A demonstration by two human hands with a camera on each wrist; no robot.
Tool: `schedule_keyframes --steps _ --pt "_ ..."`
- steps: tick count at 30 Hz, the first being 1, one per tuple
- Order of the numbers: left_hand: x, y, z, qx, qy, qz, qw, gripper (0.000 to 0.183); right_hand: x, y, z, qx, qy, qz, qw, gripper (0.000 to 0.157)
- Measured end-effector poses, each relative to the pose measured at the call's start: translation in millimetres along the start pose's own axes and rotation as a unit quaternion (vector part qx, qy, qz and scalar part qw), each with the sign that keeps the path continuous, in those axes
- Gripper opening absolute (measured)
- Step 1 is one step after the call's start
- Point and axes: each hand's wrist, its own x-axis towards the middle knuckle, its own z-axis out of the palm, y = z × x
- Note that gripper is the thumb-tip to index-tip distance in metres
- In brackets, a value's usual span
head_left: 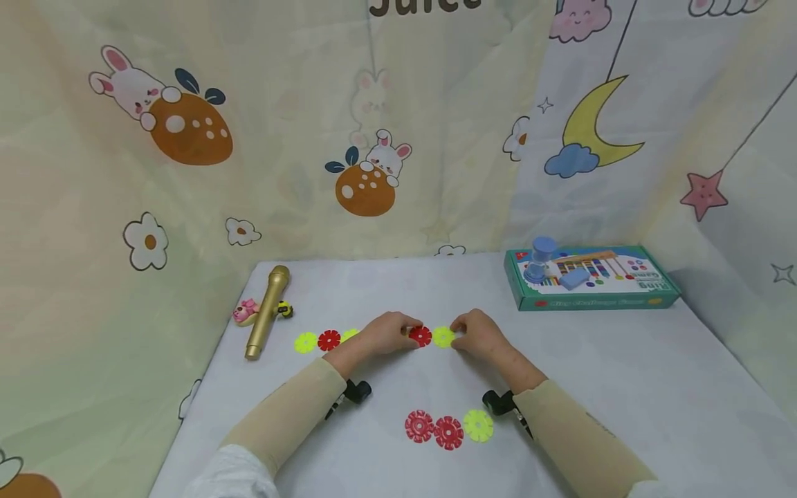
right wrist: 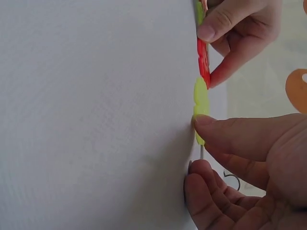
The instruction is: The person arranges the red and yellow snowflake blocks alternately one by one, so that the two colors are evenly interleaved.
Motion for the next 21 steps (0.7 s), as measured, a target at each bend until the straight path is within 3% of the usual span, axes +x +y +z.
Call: schedule_keyframes --steps 5,11,18,21 --pt "3.2 14.9 -1.3 0.030 -0.003 0.004 0.9995 0.049 -2 3 0.3 0.001 0.003 0.002 1.000 0.028" --pt "14.5 33.1 4.9 0.030 -0.012 0.030 0.9990 0.050 -1 5 2.3 -0.001 0.008 0.002 1.000 0.027" --pt "19.3 33.2 14.2 0.020 -0.003 0.028 0.9994 0.045 -2 5 4.2 -0.013 0.015 -0.025 0.999 0.028" --pt "20.3 32.5 15.6 0.006 0.003 0.037 0.9993 0.045 -16 -1 2.0 -0.022 0.021 -0.020 0.999 0.028"
